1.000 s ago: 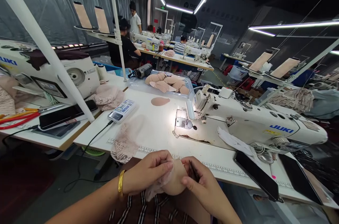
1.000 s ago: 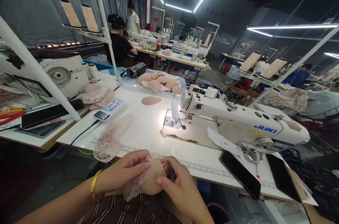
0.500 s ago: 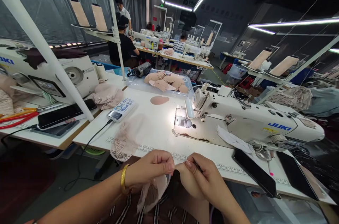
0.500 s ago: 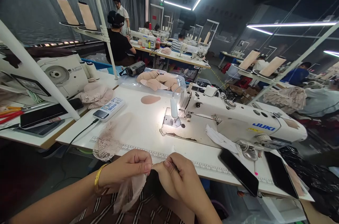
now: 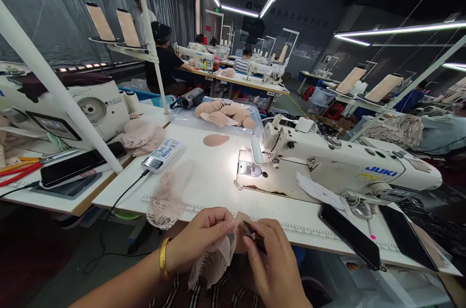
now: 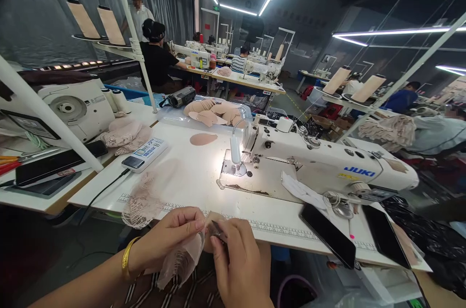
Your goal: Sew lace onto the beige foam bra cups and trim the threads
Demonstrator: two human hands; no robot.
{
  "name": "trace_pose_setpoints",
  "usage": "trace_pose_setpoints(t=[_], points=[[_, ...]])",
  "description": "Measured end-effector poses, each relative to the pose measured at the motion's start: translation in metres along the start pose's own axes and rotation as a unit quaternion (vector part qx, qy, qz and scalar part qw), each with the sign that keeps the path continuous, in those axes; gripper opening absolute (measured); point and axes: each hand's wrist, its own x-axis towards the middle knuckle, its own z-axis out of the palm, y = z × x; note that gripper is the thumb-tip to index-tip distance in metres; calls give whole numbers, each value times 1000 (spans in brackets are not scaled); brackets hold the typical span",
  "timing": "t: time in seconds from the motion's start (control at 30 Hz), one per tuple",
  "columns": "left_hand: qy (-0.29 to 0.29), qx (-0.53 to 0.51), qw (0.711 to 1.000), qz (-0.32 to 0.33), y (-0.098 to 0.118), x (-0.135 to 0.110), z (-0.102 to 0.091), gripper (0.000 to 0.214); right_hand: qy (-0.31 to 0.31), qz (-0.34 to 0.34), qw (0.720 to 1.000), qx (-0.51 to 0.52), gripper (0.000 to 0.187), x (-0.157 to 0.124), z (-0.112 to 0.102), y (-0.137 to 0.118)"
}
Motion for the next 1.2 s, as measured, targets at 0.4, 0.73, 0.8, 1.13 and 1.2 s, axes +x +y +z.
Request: trace_pose_setpoints(t=[0.4, 0.73, 0.8, 1.13, 1.2], points=[[23, 17, 999, 16, 1, -2, 4, 45, 52, -65, 995, -58, 39, 3, 0, -10], [14, 19, 1000, 17, 0, -2, 6, 45, 44, -56, 997, -42, 52, 0, 1, -10], [15, 22, 999, 19, 1, -2, 6, 45, 42, -57, 996, -45, 54, -1, 2, -10], [22, 55, 998, 15, 1, -2, 7, 42, 32, -72, 996, -46, 43, -1, 6, -8], [22, 56, 998, 15, 1, -2, 7, 42, 30, -70, 996, -35, 40, 0, 5, -9]])
